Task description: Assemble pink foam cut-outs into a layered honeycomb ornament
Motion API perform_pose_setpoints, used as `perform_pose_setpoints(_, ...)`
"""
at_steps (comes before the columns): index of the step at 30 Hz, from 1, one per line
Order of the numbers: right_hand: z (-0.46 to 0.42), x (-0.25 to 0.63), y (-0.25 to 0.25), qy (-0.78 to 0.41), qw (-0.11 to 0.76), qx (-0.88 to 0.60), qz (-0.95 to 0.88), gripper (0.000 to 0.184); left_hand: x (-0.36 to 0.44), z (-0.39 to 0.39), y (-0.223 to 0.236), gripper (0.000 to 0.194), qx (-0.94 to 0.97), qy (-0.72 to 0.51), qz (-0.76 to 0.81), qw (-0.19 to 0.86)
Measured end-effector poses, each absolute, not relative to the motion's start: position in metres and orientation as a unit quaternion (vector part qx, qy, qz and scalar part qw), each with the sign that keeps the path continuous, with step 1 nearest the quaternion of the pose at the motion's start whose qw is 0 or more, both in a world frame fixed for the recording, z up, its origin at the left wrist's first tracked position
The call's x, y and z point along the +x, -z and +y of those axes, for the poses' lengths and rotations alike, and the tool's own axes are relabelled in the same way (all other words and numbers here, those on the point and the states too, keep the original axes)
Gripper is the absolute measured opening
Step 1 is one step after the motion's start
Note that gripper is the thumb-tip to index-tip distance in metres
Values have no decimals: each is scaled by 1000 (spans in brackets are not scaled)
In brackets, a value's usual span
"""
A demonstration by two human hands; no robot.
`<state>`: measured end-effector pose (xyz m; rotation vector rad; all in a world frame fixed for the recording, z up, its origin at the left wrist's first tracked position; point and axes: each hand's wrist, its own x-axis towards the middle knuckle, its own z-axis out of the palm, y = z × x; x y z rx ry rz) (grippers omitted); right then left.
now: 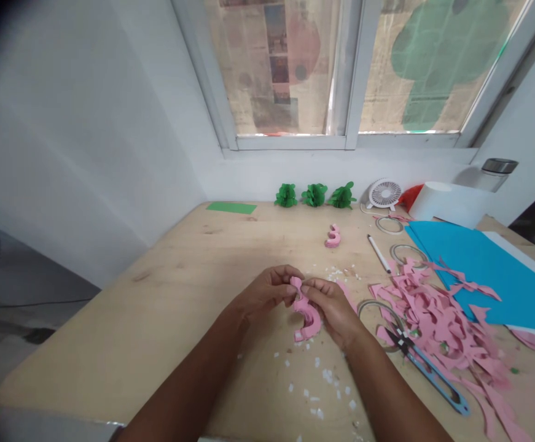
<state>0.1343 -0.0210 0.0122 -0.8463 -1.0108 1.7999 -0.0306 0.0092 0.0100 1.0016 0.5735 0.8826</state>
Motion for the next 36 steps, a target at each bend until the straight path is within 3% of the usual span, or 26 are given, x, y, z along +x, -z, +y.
perform_pose_setpoints(24, -19, 132, -12, -685, 450, -379, -430, 26, -28, 11, -6, 36, 496, -410, 280, 712)
perform_pose_setpoints(36, -15, 131, -4, -631, 473, -445, -424, 28, -18, 9, -11, 20, 536, -465, 367, 602)
